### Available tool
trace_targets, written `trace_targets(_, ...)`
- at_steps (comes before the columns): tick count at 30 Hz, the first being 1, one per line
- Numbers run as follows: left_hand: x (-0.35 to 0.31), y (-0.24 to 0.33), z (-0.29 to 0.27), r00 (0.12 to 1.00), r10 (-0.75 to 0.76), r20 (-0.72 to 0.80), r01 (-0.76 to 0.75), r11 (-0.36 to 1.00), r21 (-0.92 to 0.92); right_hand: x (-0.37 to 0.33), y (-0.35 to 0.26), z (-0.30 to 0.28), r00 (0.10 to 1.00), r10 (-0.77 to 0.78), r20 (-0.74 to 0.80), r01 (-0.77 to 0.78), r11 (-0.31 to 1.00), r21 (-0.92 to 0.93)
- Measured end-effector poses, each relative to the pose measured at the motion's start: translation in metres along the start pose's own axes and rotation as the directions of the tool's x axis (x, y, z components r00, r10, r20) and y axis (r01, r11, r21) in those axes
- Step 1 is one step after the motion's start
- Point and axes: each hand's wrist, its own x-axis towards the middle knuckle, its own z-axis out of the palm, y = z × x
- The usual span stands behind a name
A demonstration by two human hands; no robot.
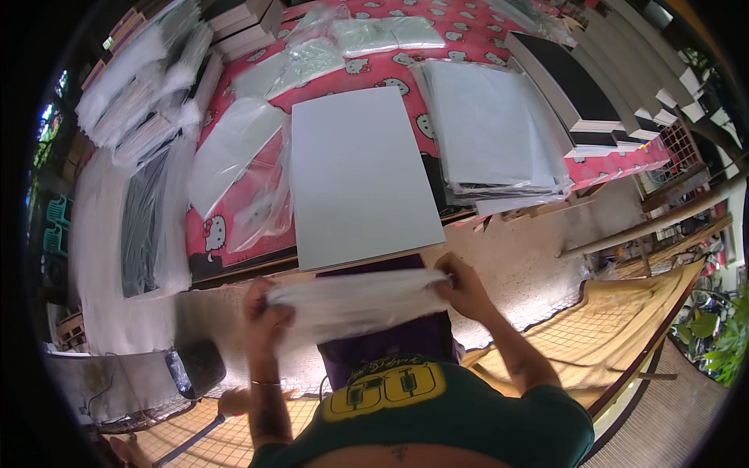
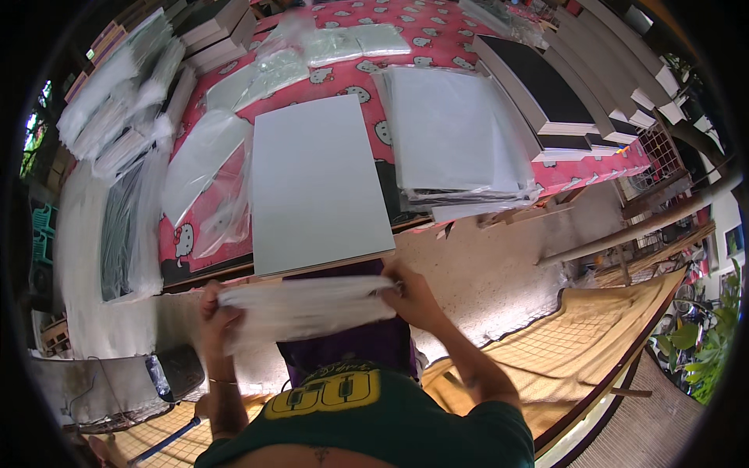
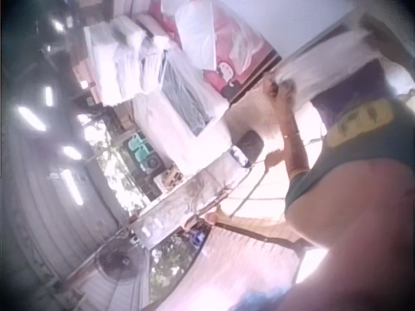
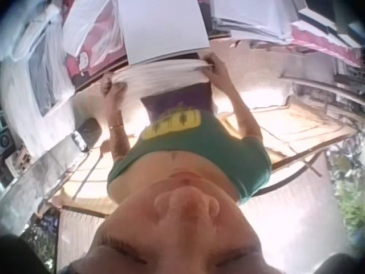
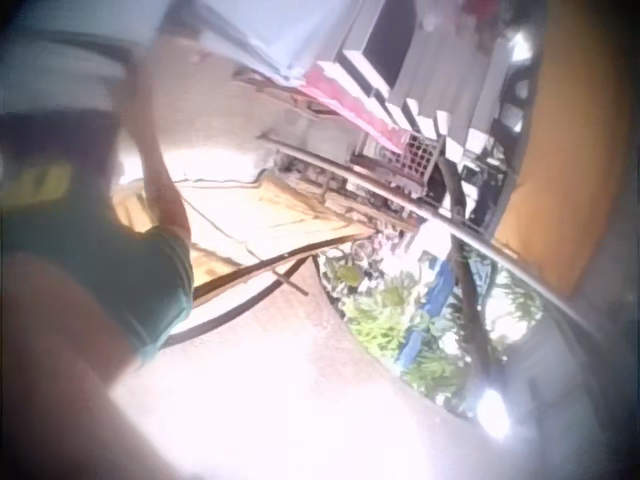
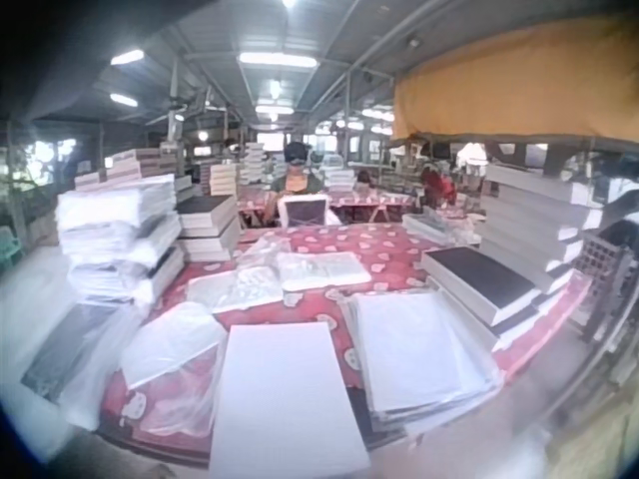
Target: The person places black rectangular items into plastic sleeves by hand.
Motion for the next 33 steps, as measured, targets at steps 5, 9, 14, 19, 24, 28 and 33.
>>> trace_targets(5, 0.019, -0.041, 0.036, 0.901, 0.224, -0.371, -0.054, 0.907, 0.418, 0.019, -0.002, 0.026, 0.905, -0.065, -0.419, 0.029, 0.996, -0.09)
trace_targets(9, 0.022, -0.046, 0.029, 0.93, 0.177, -0.322, 0.032, 0.834, 0.551, 0.025, -0.017, 0.025, 0.932, -0.014, -0.363, -0.046, 0.987, -0.155)
trace_targets(14, 0.009, -0.006, 0.041, 0.952, 0.152, -0.267, -0.108, 0.979, 0.174, 0.014, -0.017, 0.001, 0.91, -0.116, -0.397, 0.155, 0.986, 0.068)
trace_targets(19, 0.0, 0.032, 0.003, 0.959, 0.243, -0.145, -0.275, 0.92, -0.279, 0.0, -0.103, -0.048, 0.972, -0.162, 0.168, 0.016, 0.763, 0.647)
trace_targets(24, 0.05, 0.143, 0.04, 0.895, 0.445, -0.042, -0.357, 0.657, -0.664, 0.061, -0.204, -0.038, 0.878, -0.478, -0.027, 0.313, 0.53, 0.788)
trace_targets(28, 0.155, 0.159, 0.029, 0.925, 0.363, -0.112, -0.361, 0.75, -0.554, 0.148, -0.213, -0.038, 0.939, -0.318, -0.134, 0.275, 0.457, 0.846)
trace_targets(33, 0.226, 0.05, -0.008, 0.997, 0.064, -0.054, -0.083, 0.739, -0.668, 0.205, -0.11, -0.032, 0.997, -0.074, -0.038, 0.067, 0.447, 0.892)
